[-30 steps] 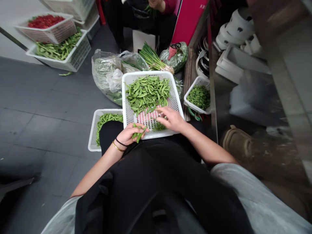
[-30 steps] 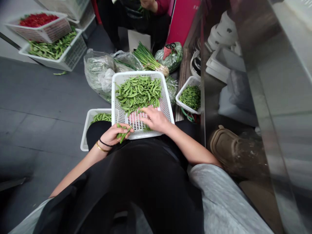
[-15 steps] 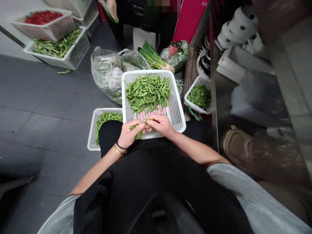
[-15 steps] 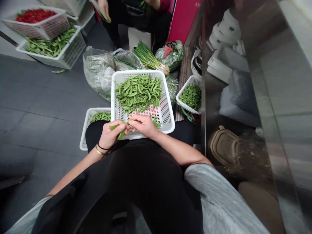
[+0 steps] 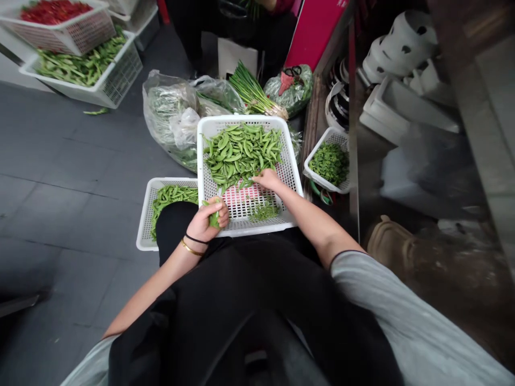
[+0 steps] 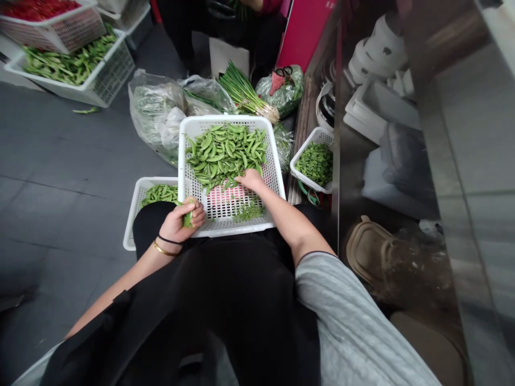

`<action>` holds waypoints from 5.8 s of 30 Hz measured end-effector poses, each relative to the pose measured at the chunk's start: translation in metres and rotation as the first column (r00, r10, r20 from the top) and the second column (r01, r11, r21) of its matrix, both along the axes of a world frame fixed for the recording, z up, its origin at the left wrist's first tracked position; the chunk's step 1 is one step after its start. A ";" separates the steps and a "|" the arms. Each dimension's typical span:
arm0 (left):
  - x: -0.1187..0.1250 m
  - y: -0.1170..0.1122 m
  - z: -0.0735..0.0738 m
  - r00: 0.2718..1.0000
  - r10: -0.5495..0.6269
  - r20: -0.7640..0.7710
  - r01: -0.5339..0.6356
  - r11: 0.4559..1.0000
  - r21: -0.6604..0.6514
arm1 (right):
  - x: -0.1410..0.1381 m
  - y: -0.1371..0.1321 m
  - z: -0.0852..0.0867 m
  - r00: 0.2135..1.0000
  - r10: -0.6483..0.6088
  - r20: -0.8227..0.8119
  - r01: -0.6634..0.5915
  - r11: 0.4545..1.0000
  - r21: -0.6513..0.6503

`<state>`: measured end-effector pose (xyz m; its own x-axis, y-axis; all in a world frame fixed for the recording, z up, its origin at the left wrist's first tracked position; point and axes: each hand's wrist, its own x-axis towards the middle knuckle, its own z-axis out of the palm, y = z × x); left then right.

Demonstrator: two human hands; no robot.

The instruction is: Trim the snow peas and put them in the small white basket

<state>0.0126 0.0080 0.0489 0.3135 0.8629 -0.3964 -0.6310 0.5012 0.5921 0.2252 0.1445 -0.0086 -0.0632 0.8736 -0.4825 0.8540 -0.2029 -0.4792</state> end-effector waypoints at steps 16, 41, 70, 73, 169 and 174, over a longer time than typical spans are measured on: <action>0.023 -0.010 -0.005 0.920 -0.151 -0.362 0.183 0.981 0.057 | -0.014 -0.110 0.058 0.733 0.269 -0.625 -0.207 0.963 0.172; 0.005 -0.025 0.004 0.944 -0.272 -0.187 0.284 0.958 0.043 | 0.030 -0.099 0.099 0.683 0.239 -0.690 -0.038 0.955 0.293; -0.027 0.014 0.008 0.944 0.303 -0.132 -0.287 0.949 0.129 | 0.003 -0.051 0.029 0.722 0.681 0.124 -0.690 0.722 0.051; -0.024 0.006 0.000 0.987 0.157 -0.021 -0.157 0.987 0.034 | -0.023 -0.029 0.002 0.653 0.644 0.400 -0.729 0.678 0.098; -0.010 0.004 -0.016 0.959 -0.258 -0.118 0.268 0.959 0.088 | -0.022 -0.010 -0.005 0.724 0.539 0.431 -0.620 0.782 0.064; 0.006 0.004 -0.020 0.907 -0.019 -0.421 0.045 0.998 0.053 | -0.007 -0.053 0.035 0.813 0.562 -0.151 -0.554 0.827 0.095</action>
